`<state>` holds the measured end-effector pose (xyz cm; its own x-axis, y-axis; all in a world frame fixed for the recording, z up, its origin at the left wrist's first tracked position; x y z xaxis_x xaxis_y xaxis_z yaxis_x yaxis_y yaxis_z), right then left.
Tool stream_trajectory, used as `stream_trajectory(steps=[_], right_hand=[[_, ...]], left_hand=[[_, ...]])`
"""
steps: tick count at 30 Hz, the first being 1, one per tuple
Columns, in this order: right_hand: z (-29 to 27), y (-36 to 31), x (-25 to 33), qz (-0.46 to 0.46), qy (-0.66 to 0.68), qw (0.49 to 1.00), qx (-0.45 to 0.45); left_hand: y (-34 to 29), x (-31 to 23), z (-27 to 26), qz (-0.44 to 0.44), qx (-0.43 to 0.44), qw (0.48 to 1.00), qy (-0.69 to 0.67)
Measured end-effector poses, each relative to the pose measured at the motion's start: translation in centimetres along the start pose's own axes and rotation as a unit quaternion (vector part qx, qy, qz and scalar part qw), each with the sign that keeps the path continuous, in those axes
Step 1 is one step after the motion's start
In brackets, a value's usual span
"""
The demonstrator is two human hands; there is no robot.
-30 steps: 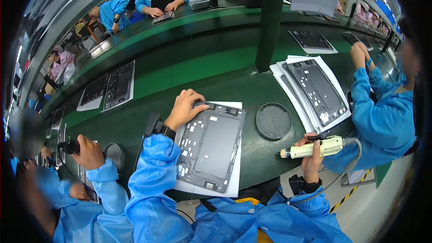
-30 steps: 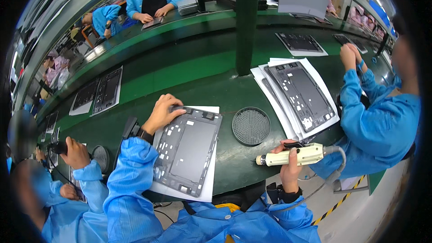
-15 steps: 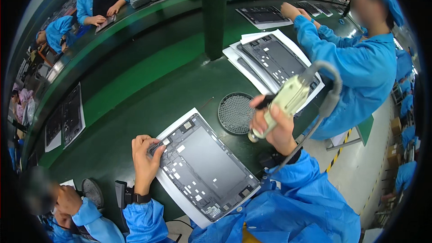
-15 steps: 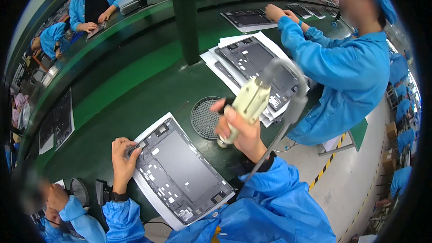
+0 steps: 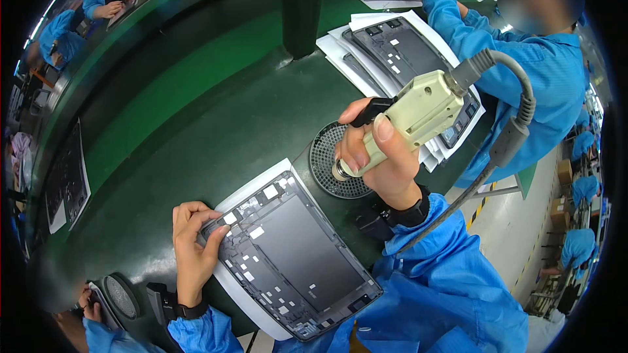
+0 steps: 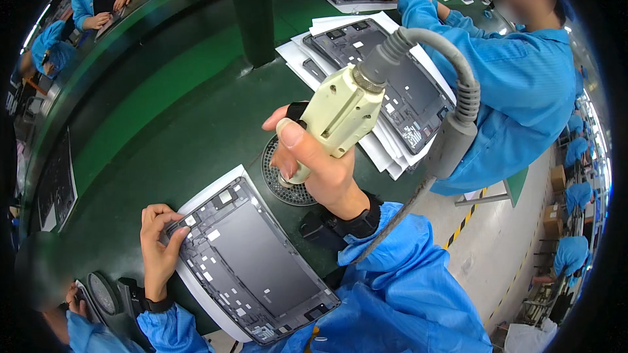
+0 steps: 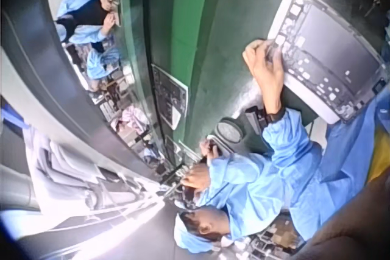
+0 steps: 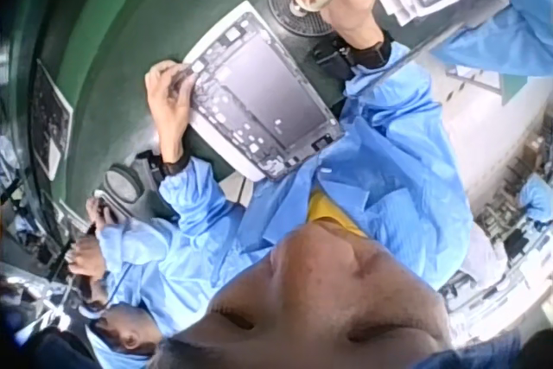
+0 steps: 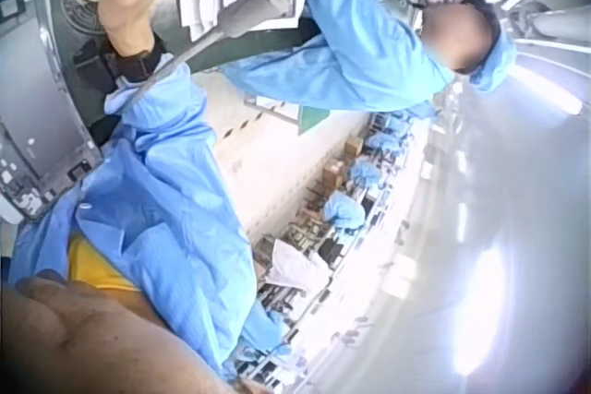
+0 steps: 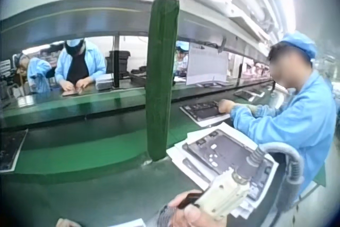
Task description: Assembling electronic components into tablet chassis on a factory line using tools.
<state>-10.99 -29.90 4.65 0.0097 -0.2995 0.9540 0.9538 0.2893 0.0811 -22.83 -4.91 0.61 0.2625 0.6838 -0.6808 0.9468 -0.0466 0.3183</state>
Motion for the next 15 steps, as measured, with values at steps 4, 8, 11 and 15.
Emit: stream_trajectory(steps=[4, 8, 11, 15], right_hand=[[0.03, 0.32, -0.44, 0.017, 0.067, 0.997, -0.018], [-0.16, 0.33, -0.45, 0.031, -0.026, 0.999, 0.0], [-0.11, 0.29, -0.54, 0.022, -0.032, 0.999, 0.008], [0.43, 0.28, -0.64, 0.017, 0.059, 0.998, -0.01]], left_hand=[[0.06, 0.34, 0.15, -0.008, 0.002, 1.0, 0.003], [0.01, 0.31, 0.26, -0.022, 0.002, 1.0, 0.001], [0.08, 0.17, 0.23, -0.018, -0.001, 1.0, -0.003], [0.04, -0.01, -0.08, -0.022, -0.006, 1.0, -0.008]])
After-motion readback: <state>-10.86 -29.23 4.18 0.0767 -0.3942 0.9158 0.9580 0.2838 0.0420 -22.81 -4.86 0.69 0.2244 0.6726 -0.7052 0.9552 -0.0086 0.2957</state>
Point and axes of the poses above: each hand's wrist, its own y-axis towards the middle knuckle, its own z-axis out of the palm, x = y × z, the point moved 4 cm from there along y, towards the middle knuckle, and after that the axes turned 11 degrees about z, right-handed, at the moved point
